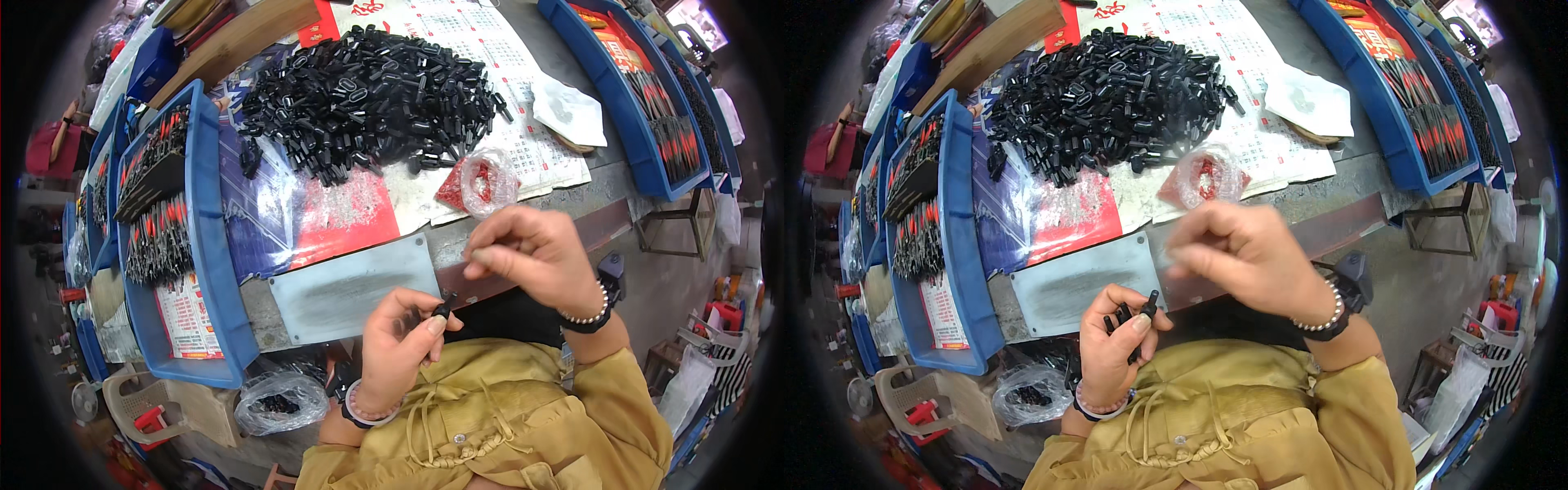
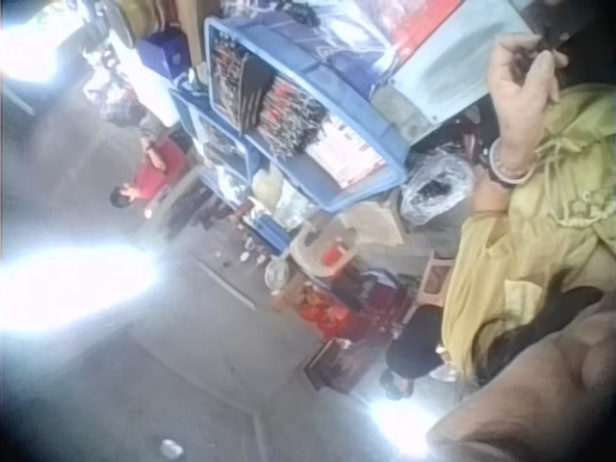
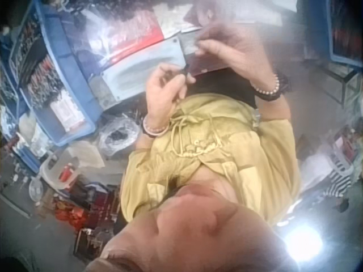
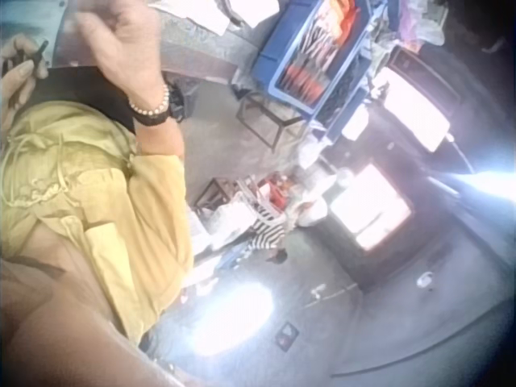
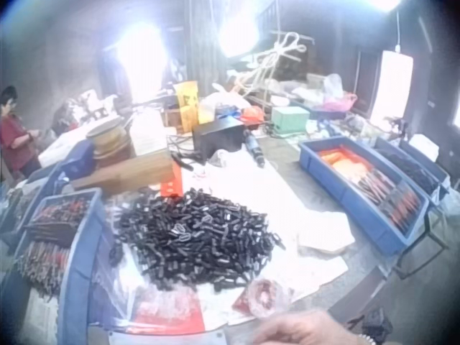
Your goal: The person repeatedly picks a black plastic key cover from a pile, inserts a small red rubber piece into it, and places the assembled unit into a clear plastic bag. The process is repeated continuously throughout the clip.
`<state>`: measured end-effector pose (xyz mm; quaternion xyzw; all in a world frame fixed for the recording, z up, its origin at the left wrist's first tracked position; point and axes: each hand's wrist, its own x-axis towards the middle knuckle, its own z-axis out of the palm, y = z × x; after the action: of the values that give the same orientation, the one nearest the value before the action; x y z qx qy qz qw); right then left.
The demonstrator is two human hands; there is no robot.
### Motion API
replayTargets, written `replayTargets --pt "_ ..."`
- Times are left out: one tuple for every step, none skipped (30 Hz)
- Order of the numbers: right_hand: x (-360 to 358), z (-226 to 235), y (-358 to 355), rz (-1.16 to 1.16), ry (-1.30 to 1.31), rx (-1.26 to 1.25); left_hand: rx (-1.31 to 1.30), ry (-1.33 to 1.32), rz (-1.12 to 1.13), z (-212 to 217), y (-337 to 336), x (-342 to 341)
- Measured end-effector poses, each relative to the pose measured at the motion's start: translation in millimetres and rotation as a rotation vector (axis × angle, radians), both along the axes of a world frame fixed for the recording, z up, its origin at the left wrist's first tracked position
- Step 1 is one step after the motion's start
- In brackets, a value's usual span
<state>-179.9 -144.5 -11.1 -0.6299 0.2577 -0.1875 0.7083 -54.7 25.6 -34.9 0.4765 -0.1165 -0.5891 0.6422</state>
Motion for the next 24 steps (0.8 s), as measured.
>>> replayTargets --pt "-0.1 -2.0 6.2 0.022 0.003 0.096 -0.01 -0.03 -0.012 0.4 -0.4 -0.9" --pt "0.3 -4.7 9.8 0.081 -0.006 0.136 -0.015 -0.055 -0.018 0.8 -0.6 -1.7" --pt "1.4 -7.7 14.3 0.086 -0.004 0.193 -0.021 -0.075 -0.019 0.9 -0.7 -2.4" --pt "2.4 -10.4 18.2 0.095 -0.01 0.237 -0.018 -0.088 -0.025 0.9 -0.7 -2.9" --pt "2.7 -12.5 20.4 0.112 -0.019 0.301 -0.015 -0.096 -0.026 0.7 -0.5 -3.4" --pt "1.9 -13.5 22.1 0.109 -0.02 0.319 -0.012 -0.099 -0.021 0.5 -0.2 -3.9" --pt "1.3 -14.1 23.3 0.104 -0.021 0.339 -0.02 -0.111 -0.018 0.1 0.1 -4.4" --pt "0.5 -14.4 24.0 0.102 -0.029 0.36 -0.028 -0.118 -0.01 -0.2 0.5 -5.1" --pt "-0.6 -14.3 23.6 0.098 -0.022 0.377 -0.031 -0.118 0.002 -0.4 0.9 -5.8" --pt "-2.1 -13.9 22.7 0.097 -0.02 0.393 -0.033 -0.134 0.005 -0.3 1.4 -6.4" --pt "-3.4 -13.5 21.9 0.094 -0.021 0.41 -0.031 -0.143 0.013 -0.2 1.9 -7.0" --pt "-4.6 -13.2 21.6 0.09 -0.036 0.432 -0.029 -0.148 0.024 0.0 2.2 -7.4" --pt "-5.8 -13.0 21.5 0.084 -0.052 0.455 -0.027 -0.151 0.02 0.2 2.3 -7.8" --pt "-6.6 -13.0 21.7 0.076 -0.066 0.481 -0.025 -0.15 0.021 0.6 2.4 -8.0" --pt "-7.3 -13.1 22.5 0.073 -0.071 0.454 -0.014 -0.145 0.024 1.1 2.4 -8.2" --pt "-8.0 -13.1 23.7 0.067 -0.073 0.43 -0.019 -0.164 0.02 1.7 2.5 -8.2" --pt "-8.6 -13.2 25.1 0.06 -0.078 0.41 -0.015 -0.18 0.019 2.6 2.8 -8.3" --pt "-9.0 -13.4 26.6 0.053 -0.077 0.395 -0.002 -0.194 0.021 3.3 3.2 -8.3" --pt "-9.1 -13.6 28.1 0.045 -0.08 0.384 0.004 -0.228 0.009 4.1 3.7 -8.3" --pt "-9.2 -13.8 29.0 0.036 -0.087 0.375 0.019 -0.262 -0.001 4.9 4.4 -8.2" --pt "-9.2 -14.0 29.6 0.037 -0.078 0.36 0.042 -0.3 -0.007 5.4 5.0 -8.1" --pt "-8.9 -14.4 30.1 0.037 -0.072 0.348 0.036 -0.31 -0.006 5.7 5.5 -8.3" --pt "-8.5 -14.8 30.5 0.037 -0.066 0.335 0.037 -0.324 -0.001 5.8 6.0 -8.8" --pt "-7.9 -15.4 30.7 0.032 -0.053 0.342 0.039 -0.339 0.003 5.8 6.5 -9.0"
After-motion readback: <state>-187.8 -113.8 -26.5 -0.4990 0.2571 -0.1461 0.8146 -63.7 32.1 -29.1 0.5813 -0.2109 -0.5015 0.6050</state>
